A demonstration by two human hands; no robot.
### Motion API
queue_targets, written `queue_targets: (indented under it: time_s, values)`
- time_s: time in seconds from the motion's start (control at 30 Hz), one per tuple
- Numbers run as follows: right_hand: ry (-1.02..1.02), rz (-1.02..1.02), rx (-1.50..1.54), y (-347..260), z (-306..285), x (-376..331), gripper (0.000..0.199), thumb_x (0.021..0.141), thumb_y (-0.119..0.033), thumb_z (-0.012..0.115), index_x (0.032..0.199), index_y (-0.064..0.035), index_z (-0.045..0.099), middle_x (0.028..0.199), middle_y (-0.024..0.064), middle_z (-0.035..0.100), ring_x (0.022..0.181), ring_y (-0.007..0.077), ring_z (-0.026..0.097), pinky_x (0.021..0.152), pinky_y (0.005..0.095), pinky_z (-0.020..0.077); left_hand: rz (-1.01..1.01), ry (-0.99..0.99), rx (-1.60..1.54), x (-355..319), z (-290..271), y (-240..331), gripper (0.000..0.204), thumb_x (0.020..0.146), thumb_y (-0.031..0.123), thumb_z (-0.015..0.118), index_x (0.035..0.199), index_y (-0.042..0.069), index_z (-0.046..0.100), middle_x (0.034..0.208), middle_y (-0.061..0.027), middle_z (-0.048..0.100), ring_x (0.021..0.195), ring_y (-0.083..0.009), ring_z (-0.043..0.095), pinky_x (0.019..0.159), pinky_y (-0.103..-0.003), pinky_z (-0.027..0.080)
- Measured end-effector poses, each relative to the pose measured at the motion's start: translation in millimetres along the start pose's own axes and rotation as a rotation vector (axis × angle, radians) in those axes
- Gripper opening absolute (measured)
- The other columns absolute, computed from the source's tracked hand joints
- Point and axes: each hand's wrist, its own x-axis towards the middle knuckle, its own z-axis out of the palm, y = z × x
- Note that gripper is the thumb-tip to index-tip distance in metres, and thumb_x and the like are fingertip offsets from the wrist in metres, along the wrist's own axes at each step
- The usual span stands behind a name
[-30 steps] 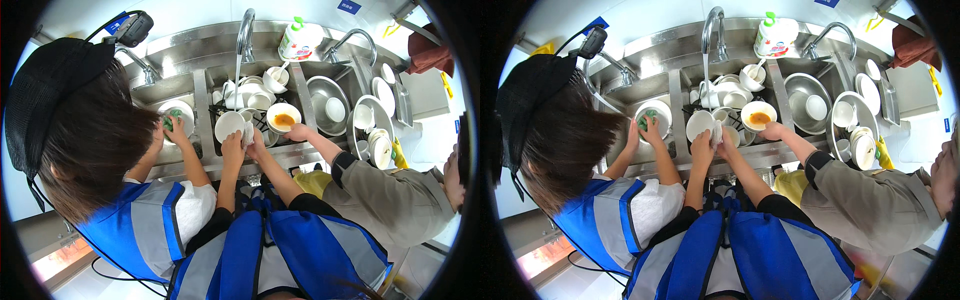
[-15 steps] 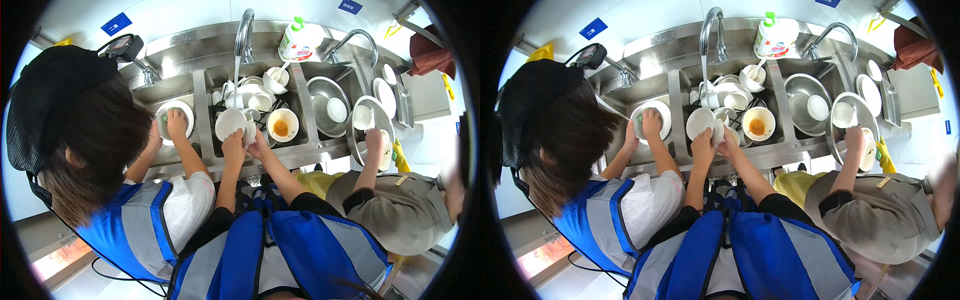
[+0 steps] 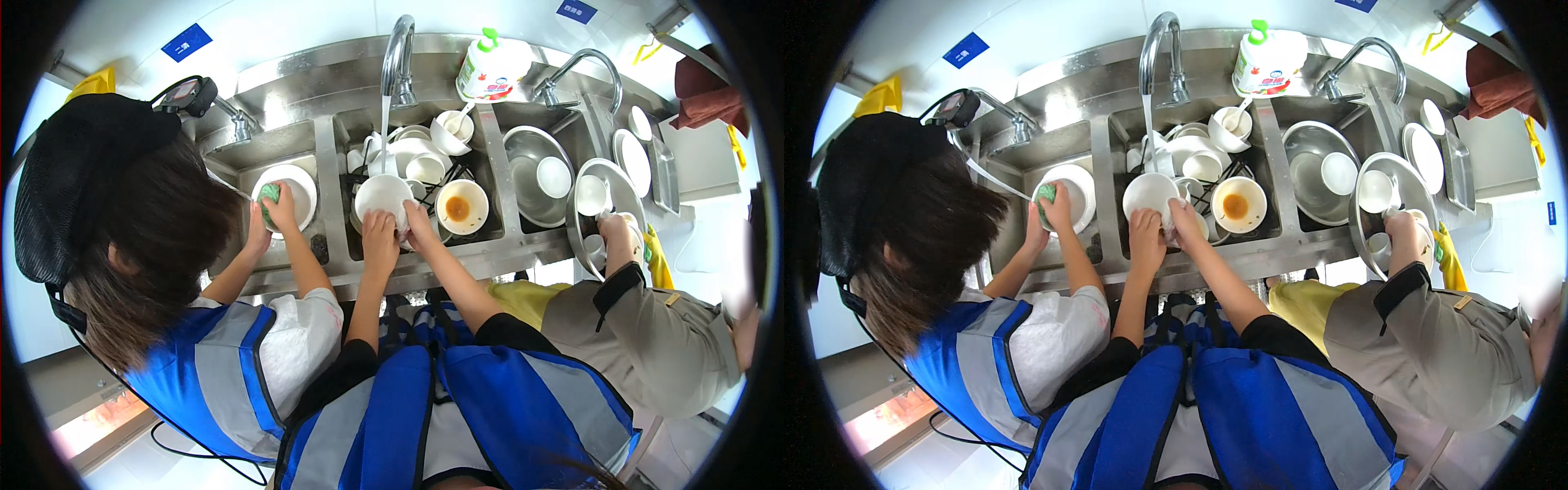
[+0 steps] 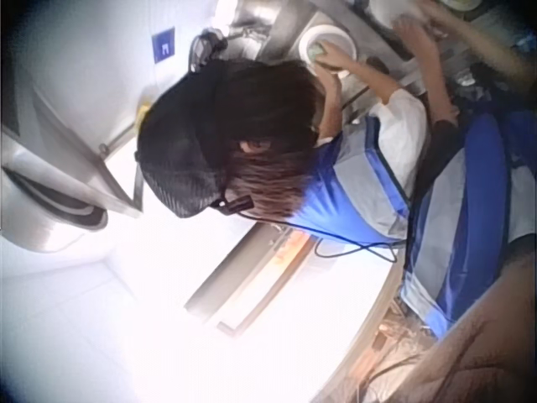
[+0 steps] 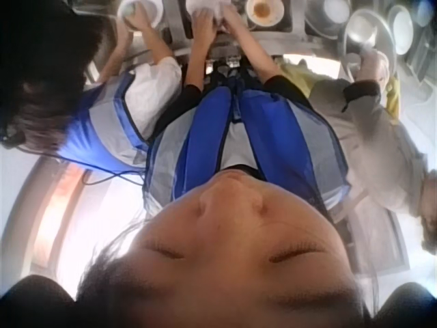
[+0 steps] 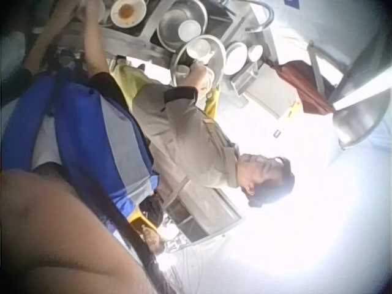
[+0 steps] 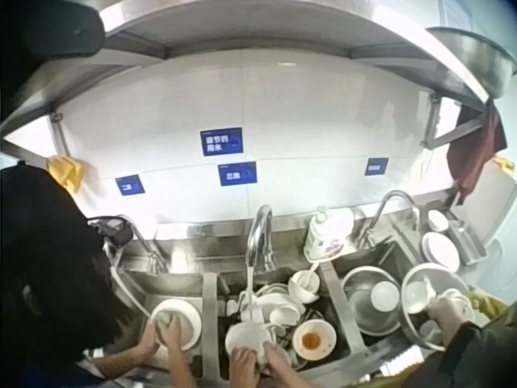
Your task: Washing bowls and plates at a commercial triple-basin sink in a hotel kitchen.
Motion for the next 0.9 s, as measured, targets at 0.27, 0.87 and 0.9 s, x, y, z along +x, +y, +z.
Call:
queue_targets:
  time_s: [0.27, 0.87, 0.9]
  values:
    - [0.071, -0.06, -0.343, -11.4, -8.8, -2.3, 0.029, 0.079, -0.01, 0.046, 0.103, 0.0033, 0.054, 0.081, 0.0101, 0.06, 0.066, 0.0151, 0.057, 0.055, 0.028, 0.0459, -0.319, 0.354, -0.468, 19.2, -0.3, 7.2, 0.065, 0.068, -0.007, 0.05, 0.13, 0.006, 0.035, 0.127, -0.0215, 0.041, 0.119, -0.0388, 0.037, 0.102, -0.043, 0.026]
    - [0.13, -0.114, -0.51, 1.3, -16.5, -11.4, 0.024, 0.076, -0.011, 0.047, 0.093, 0.0032, 0.057, 0.075, 0.0084, 0.06, 0.066, 0.0161, 0.057, 0.06, 0.0291, 0.0446, -0.484, 0.177, -0.046, 30.9, 27.3, -32.1, 0.014, 0.084, 0.014, 0.052, 0.086, 0.003, 0.061, 0.074, -0.0208, 0.06, 0.07, -0.0392, 0.057, 0.062, -0.048, 0.042]
    - [0.134, -0.098, -0.52, 3.5, -17.5, -10.9, 0.024, 0.076, -0.011, 0.047, 0.093, 0.003, 0.056, 0.075, 0.0083, 0.06, 0.066, 0.0161, 0.057, 0.06, 0.0293, 0.0446, -0.508, 0.119, -0.021, 29.9, 26.9, -34.2, 0.012, 0.084, 0.011, 0.052, 0.086, 0.003, 0.06, 0.074, -0.0213, 0.06, 0.071, -0.0395, 0.057, 0.062, -0.048, 0.042]
